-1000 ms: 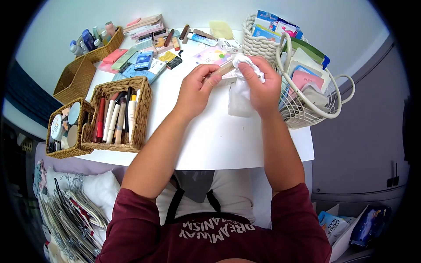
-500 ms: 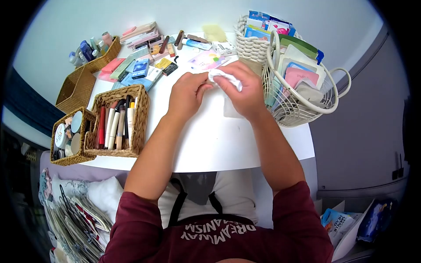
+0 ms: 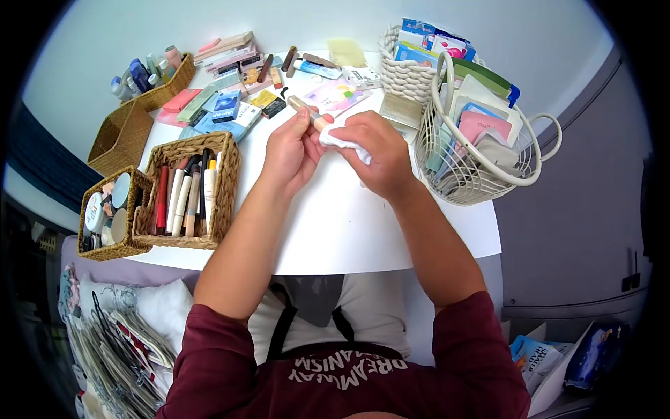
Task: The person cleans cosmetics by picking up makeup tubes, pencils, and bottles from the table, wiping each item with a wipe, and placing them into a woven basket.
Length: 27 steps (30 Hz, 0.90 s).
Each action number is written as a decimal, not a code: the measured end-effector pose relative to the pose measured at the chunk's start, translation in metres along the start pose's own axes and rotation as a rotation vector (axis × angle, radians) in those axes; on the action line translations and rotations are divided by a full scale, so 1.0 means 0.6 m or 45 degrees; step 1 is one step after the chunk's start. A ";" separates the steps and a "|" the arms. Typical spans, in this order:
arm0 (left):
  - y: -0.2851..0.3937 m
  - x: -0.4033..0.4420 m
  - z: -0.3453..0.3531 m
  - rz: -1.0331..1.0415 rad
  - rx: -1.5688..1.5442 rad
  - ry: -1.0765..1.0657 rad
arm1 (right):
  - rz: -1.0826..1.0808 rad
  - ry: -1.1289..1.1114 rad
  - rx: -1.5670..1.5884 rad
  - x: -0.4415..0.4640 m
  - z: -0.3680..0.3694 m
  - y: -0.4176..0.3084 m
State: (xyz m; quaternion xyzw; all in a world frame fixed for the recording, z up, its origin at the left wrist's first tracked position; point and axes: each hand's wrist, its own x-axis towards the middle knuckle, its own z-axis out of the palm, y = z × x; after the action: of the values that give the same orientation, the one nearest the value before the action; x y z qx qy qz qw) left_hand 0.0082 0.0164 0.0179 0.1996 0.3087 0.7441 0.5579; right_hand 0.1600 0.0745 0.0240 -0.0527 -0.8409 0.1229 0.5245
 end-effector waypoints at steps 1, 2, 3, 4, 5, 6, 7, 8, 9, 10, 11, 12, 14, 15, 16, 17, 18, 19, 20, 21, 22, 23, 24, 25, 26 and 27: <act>-0.002 0.005 -0.007 0.010 0.012 0.005 | 0.002 0.013 -0.006 0.001 -0.001 0.000; -0.003 0.008 -0.016 0.019 0.027 0.011 | 0.059 0.057 -0.001 -0.001 -0.001 0.006; -0.003 0.011 -0.026 0.035 0.009 -0.034 | 0.115 0.105 0.002 -0.003 0.000 0.016; -0.003 0.013 -0.035 0.050 -0.010 -0.081 | 0.169 0.154 0.003 -0.005 0.000 0.021; -0.004 0.016 -0.040 0.069 -0.029 -0.132 | 0.158 0.152 0.029 -0.007 -0.001 0.022; -0.006 0.018 -0.038 0.062 -0.030 -0.116 | 0.142 0.148 0.055 -0.006 -0.004 0.020; -0.009 0.019 -0.037 0.058 -0.033 -0.096 | 0.126 0.140 0.085 -0.003 -0.007 0.015; -0.011 0.019 -0.037 0.060 -0.036 -0.068 | 0.115 0.074 0.072 -0.003 -0.006 0.004; -0.015 0.019 -0.034 0.059 -0.029 -0.022 | 0.108 0.033 0.060 -0.002 -0.004 0.003; -0.022 0.020 -0.028 0.061 -0.021 0.028 | 0.100 -0.007 0.054 -0.002 0.002 0.004; -0.022 0.021 -0.030 0.066 -0.011 0.081 | 0.089 -0.046 0.051 -0.003 0.010 0.003; -0.025 0.026 -0.050 0.069 -0.015 -0.009 | 0.140 0.027 0.032 -0.008 0.011 0.016; -0.025 0.020 -0.035 0.152 0.198 0.039 | 0.230 0.148 -0.089 -0.009 0.000 0.038; -0.029 0.010 -0.019 0.191 0.322 0.112 | 0.279 0.210 -0.097 -0.010 -0.005 0.042; -0.028 -0.001 -0.011 0.250 0.444 0.082 | 0.313 0.206 -0.076 -0.009 -0.010 0.036; -0.023 -0.012 -0.008 0.311 0.568 0.056 | 0.344 0.200 -0.051 -0.006 -0.010 0.026; -0.012 -0.025 -0.008 0.299 0.721 0.067 | 0.356 0.191 -0.023 -0.006 0.000 0.019; 0.003 -0.042 -0.008 0.270 0.754 0.075 | 0.349 0.149 0.012 -0.006 0.011 0.006; 0.021 -0.062 -0.012 0.293 0.782 0.106 | 0.340 0.106 0.044 -0.006 0.023 -0.008; 0.040 -0.080 -0.017 0.320 0.809 0.133 | 0.324 0.064 0.073 -0.002 0.037 -0.020; 0.063 -0.099 -0.030 0.336 0.881 0.191 | 0.290 -0.004 0.167 0.004 0.050 -0.033; 0.089 -0.121 -0.046 0.347 0.951 0.248 | 0.267 -0.060 0.205 0.011 0.062 -0.047; 0.117 -0.145 -0.059 0.329 0.988 0.276 | 0.244 -0.114 0.240 0.020 0.075 -0.063; 0.136 -0.157 -0.083 0.377 1.013 0.313 | 0.224 -0.169 0.274 0.027 0.088 -0.080; 0.156 -0.167 -0.110 0.432 1.112 0.375 | 0.216 -0.209 0.290 0.036 0.104 -0.098; 0.176 -0.175 -0.135 0.485 1.214 0.437 | 0.199 -0.204 0.326 0.047 0.121 -0.117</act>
State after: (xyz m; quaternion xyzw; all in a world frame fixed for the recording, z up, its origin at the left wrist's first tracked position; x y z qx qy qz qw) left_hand -0.0872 -0.1230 0.0357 0.3585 0.6572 0.6314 0.2023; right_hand 0.0856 0.0019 0.0363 -0.0409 -0.8507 0.2733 0.4471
